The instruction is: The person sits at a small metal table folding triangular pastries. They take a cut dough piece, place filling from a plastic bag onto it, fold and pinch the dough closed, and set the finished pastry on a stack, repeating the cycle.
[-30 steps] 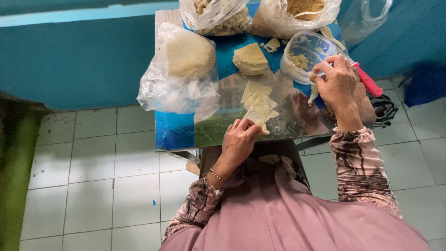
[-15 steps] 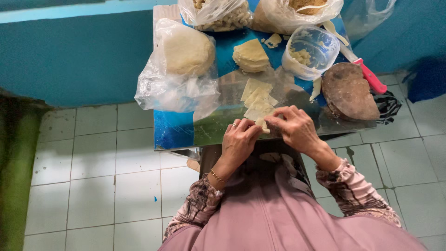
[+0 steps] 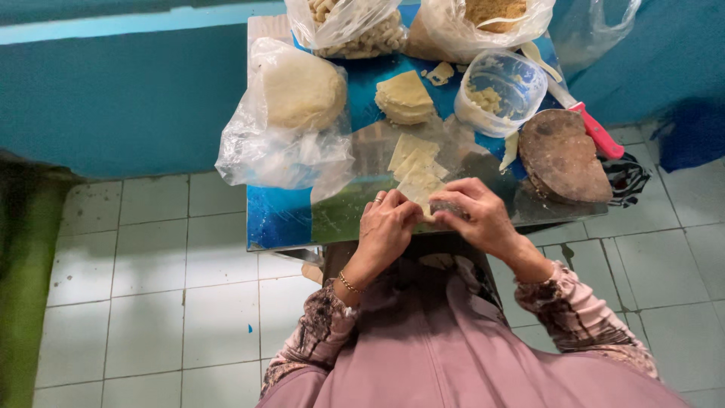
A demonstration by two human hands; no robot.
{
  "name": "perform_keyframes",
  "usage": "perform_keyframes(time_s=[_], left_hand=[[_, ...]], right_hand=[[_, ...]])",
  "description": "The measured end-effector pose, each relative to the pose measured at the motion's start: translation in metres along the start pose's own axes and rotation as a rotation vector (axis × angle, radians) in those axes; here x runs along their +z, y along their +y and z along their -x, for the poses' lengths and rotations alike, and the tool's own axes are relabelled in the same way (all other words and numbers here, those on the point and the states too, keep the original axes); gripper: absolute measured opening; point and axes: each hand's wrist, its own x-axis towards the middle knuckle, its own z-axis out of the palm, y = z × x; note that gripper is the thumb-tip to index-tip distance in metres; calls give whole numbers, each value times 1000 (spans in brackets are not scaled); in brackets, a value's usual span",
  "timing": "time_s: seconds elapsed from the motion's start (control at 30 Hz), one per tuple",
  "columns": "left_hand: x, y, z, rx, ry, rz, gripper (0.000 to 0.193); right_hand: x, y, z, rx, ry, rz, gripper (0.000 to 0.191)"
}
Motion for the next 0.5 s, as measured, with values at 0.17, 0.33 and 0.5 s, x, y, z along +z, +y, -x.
perform_keyframes(time_s=[0.17,0.33,0.5], left_hand=[[-1,-5,1,-4,-27,-2,7],[-3,-12,9,135,24,-34,17],[-1,-12,1,101,18,-48,6]], right_hand=[[26,-11,6,28,93,-82,16],[29,-12,4,115,72,-15,10],[25,-20,6,-4,128,200,19]])
